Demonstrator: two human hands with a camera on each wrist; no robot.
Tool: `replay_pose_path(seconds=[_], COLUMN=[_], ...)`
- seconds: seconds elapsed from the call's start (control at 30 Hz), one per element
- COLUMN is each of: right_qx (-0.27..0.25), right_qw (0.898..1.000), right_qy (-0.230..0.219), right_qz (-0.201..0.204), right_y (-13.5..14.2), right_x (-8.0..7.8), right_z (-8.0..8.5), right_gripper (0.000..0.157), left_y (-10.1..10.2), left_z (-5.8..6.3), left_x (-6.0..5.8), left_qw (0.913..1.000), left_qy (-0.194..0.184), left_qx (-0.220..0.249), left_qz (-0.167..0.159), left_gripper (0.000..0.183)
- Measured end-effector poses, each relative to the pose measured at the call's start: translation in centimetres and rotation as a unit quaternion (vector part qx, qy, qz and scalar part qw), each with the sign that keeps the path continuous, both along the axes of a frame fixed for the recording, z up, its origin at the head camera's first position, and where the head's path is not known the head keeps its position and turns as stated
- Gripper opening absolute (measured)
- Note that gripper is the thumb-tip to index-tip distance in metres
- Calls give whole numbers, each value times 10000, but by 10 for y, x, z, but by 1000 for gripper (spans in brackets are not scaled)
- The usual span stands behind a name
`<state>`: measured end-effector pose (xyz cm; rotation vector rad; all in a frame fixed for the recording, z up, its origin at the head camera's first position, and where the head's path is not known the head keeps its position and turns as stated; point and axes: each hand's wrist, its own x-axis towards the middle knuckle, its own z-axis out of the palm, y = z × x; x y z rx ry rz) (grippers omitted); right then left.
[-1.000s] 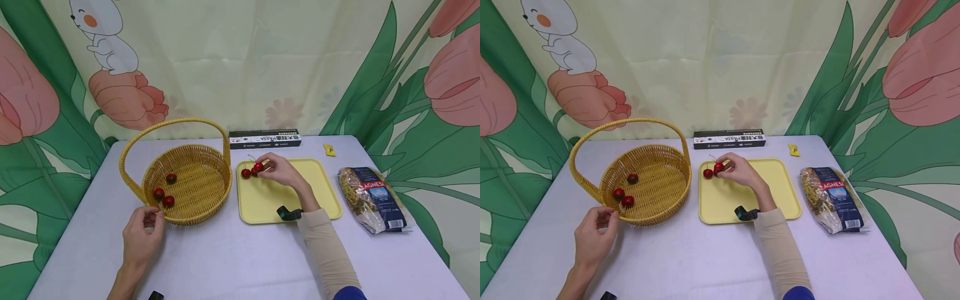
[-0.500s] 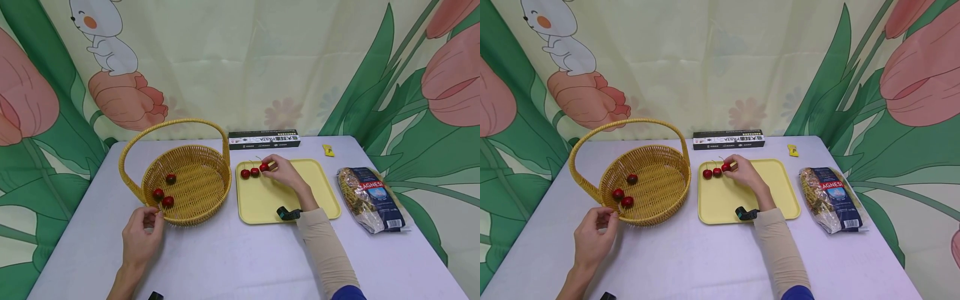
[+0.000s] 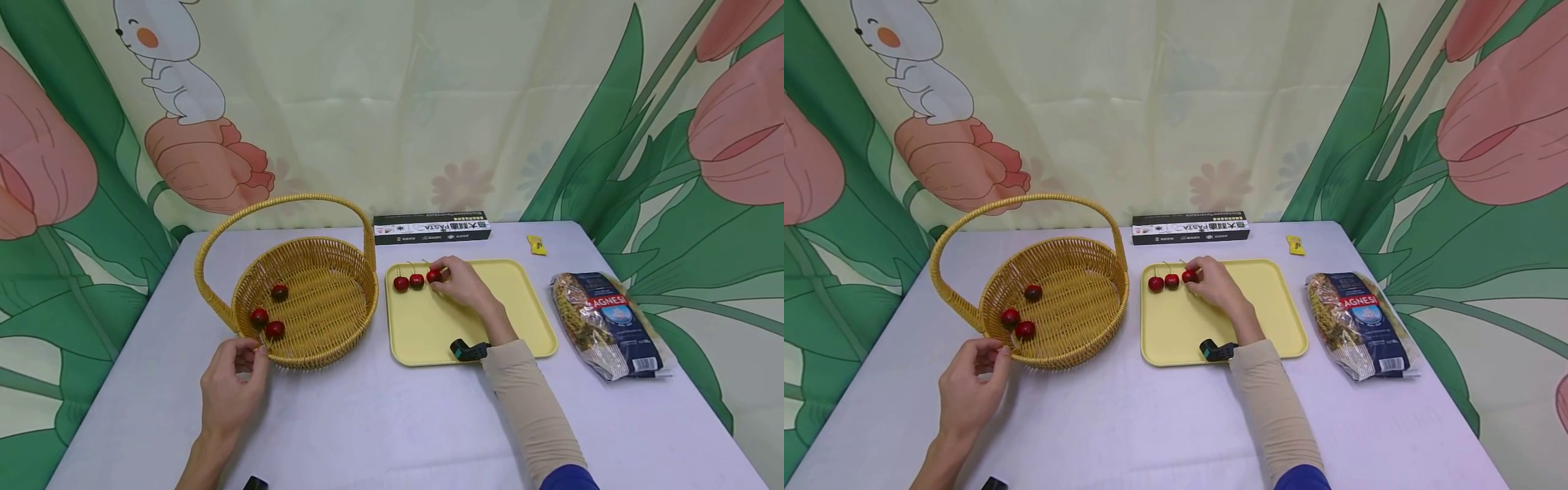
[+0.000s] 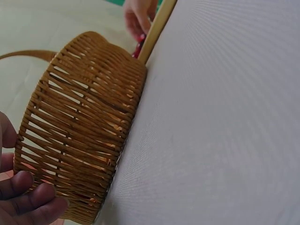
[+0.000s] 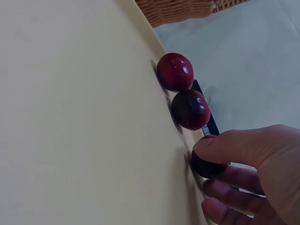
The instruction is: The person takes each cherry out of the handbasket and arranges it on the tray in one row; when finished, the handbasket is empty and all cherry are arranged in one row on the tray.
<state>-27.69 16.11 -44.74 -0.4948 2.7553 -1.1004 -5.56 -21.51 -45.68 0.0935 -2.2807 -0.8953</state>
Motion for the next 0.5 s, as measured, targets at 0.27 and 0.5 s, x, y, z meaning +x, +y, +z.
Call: replay_pose_path(seconds=[0.27, 0.5], right_qx=[174, 140], right_qw=[9998, 9999], right_qy=[44, -52], right_qz=[-37, -72], right_y=[1, 3], right_x=[-1, 1], right_z=[0, 4], right_gripper=[41, 45], left_y=[0, 0], left_z=[0, 0], left_x=[0, 0], left_qw=[10000, 10000], left_qy=[17, 9], left_qx=[-8, 2], left_qz=[2, -7], left_gripper=[15, 15])
